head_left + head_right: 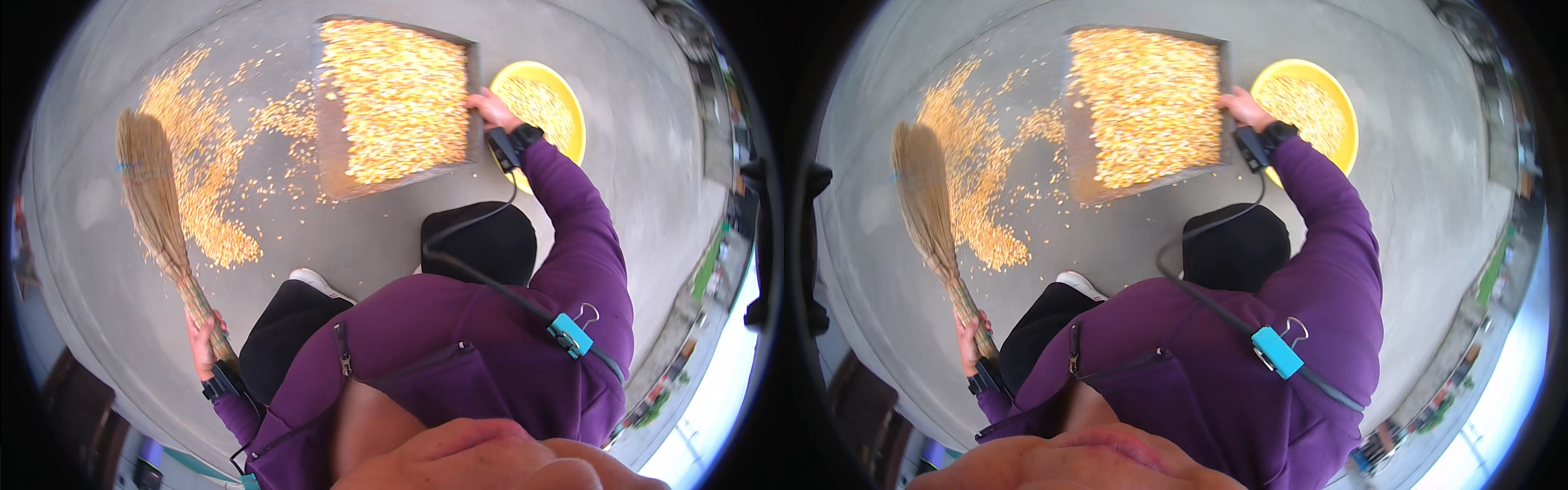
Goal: The person sweeps scattered yellow grains from a concrete floor into a yellow basin using a broom and dustpan. They briefly enter a room to discard debris, then return to continue sweeping the remaining grains into the basin.
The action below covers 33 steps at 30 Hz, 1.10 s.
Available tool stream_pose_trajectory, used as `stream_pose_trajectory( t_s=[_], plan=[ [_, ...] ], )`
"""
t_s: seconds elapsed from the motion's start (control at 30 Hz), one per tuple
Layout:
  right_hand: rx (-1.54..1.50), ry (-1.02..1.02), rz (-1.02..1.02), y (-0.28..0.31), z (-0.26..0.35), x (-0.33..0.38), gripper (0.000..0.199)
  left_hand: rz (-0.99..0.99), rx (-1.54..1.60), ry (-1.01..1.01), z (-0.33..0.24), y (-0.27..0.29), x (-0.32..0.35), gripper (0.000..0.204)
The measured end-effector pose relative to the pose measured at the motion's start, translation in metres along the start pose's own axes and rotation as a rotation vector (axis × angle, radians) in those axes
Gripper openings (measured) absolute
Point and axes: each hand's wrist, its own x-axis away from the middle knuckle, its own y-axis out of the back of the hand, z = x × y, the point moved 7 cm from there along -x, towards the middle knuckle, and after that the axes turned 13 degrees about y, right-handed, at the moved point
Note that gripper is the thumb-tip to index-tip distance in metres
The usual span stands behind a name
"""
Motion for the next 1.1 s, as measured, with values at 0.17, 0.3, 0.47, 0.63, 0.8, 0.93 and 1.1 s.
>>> stream_pose_trajectory(
  t_s=[0.17, 0.3, 0.47, 0.63, 0.8, 0.93, 1.1],
  plan=[
    [0.144, -0.049, -0.525, 0.182, 0.042, 0.149, 0.028, 0.041, 0.026, 0.03, 0.004, 0.005, 0.005, 0.051],
    [0.368, -0.024, -0.762, 0.267, 0.073, 0.256, 0.027, 0.09, 0.026, 0.0, -0.002, 0.015, 0.0, 0.048],
    [0.624, -0.157, -0.809, 0.333, 0.091, 0.316, 0.027, 0.113, 0.045, 0.041, 0.0, 0.022, -0.005, 0.047],
    [0.695, -0.046, -0.888, 0.38, 0.114, 0.322, 0.032, 0.144, 0.05, 0.089, 0.0, 0.025, 0.0, 0.048],
    [1.321, -0.128, -0.848, 0.383, 0.172, 0.304, 0.052, 0.12, 0.027, 0.096, -0.004, 0.031, 0.013, 0.049],
    [1.453, -0.143, -0.715, 0.365, 0.213, 0.277, 0.057, 0.081, 0.017, 0.132, -0.002, 0.031, 0.013, 0.051],
    [1.725, -0.154, -0.566, 0.317, 0.262, 0.239, 0.049, 0.035, 0.051, 0.144, 0.006, 0.033, 0.012, 0.051]
  ],
)
